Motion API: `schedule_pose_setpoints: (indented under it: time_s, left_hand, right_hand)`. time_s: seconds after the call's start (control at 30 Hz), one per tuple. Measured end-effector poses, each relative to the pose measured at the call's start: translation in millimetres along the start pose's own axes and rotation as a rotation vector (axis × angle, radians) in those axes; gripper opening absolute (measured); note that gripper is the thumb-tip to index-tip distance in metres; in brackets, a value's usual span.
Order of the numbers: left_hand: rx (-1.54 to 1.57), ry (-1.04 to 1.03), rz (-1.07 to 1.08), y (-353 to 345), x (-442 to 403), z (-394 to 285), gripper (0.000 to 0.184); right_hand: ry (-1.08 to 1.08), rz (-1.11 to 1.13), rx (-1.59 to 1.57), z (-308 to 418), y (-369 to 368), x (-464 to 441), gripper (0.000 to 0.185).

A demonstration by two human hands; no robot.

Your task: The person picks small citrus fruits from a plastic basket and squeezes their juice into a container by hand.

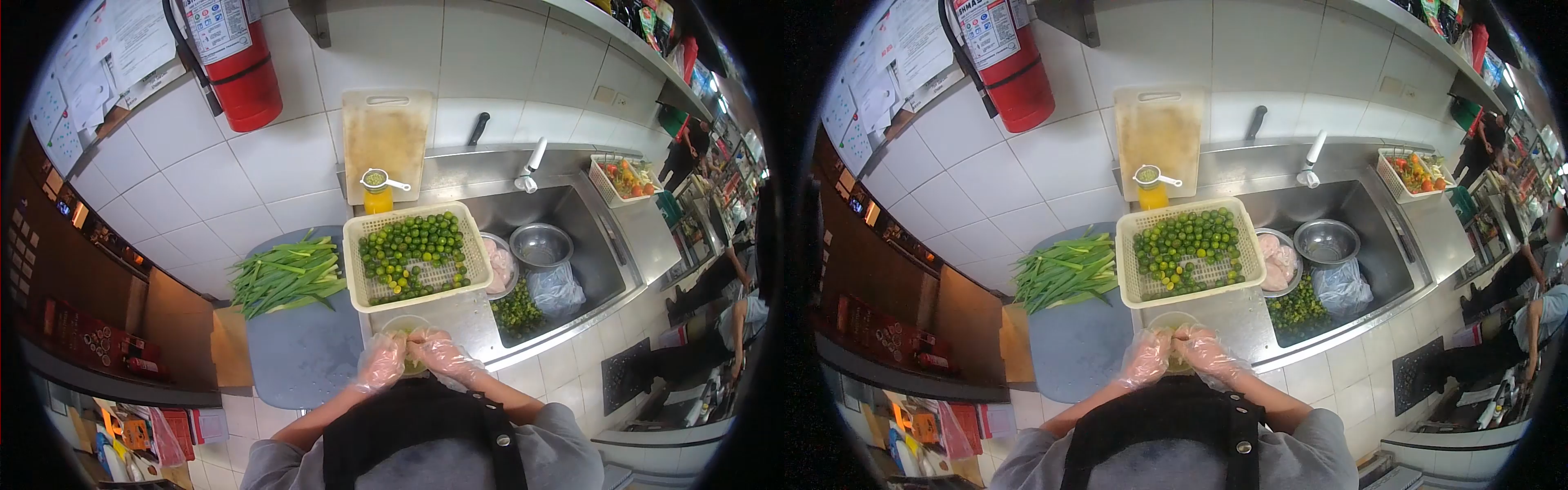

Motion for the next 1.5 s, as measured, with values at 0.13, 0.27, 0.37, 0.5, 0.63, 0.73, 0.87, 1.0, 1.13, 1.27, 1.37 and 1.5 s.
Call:
schedule_pose_setpoints:
  time_s: [0.13, 0.27, 0.37, 0.5, 0.63, 0.73, 0.87, 1.0, 1.13, 1.27, 1.37, 1.5]
  left_hand:
    - [0.163, 0.027, -0.110, -6, -3, 5, 0.028]
    - [0.282, 0.126, -0.102, -11, -5, 5, 0.021]
    - [-0.038, -0.128, -0.235, -13, -8, 3, 0.015]
    - [-0.121, -0.133, -0.119, -7, -14, 1, 0.012]
    - [-0.166, -0.204, -0.054, 0, -19, -3, 0.011]
    - [-0.165, -0.229, -0.060, -9, -21, 4, 0.010]
    - [-0.170, -0.256, -0.023, -11, -23, 9, 0.010]
    - [-0.150, -0.258, -0.051, -2, -21, 5, 0.009]
    - [-0.196, -0.220, -0.048, -2, -16, 11, 0.008]
    - [-0.195, -0.244, -0.161, 6, -11, 11, 0.012]
    - [-0.110, -0.234, -0.254, 14, -10, 6, 0.021]
    - [-0.080, -0.200, -0.236, 18, -9, -4, 0.026]
  right_hand:
    - [-0.148, -0.056, -0.068, -17, 0, -7, 0.030]
    - [-0.233, 0.022, -0.282, -14, 3, -7, 0.028]
    - [-0.109, 0.075, -0.111, -18, 0, -8, 0.030]
    - [0.164, 0.008, 0.515, -48, -17, -11, 0.030]
    - [0.083, -0.031, 0.498, -88, -30, -6, 0.034]
    - [-0.299, 0.017, -0.124, -1, -8, 11, 0.040]
    - [-0.298, -0.011, 0.139, -27, -18, 4, 0.043]
    - [-0.104, 0.029, 0.168, -34, -12, 0, 0.042]
    - [0.368, 0.112, 0.522, -79, -19, -11, 0.043]
    - [-0.131, 0.314, 0.317, 2, 11, -10, 0.038]
    - [-0.237, 0.178, -0.171, 8, 15, -2, 0.031]
    - [-0.370, 0.059, -0.430, 27, 9, 5, 0.028]
Point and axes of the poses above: each hand's wrist, its own x-axis away from the middle knuckle, its own y-axis out of the back of the hand, z = x × y, the point moved 1 cm from there along -x, towards the middle knuckle, and after that the axes turned 6 degrees about -z, right-handed, at the moved point
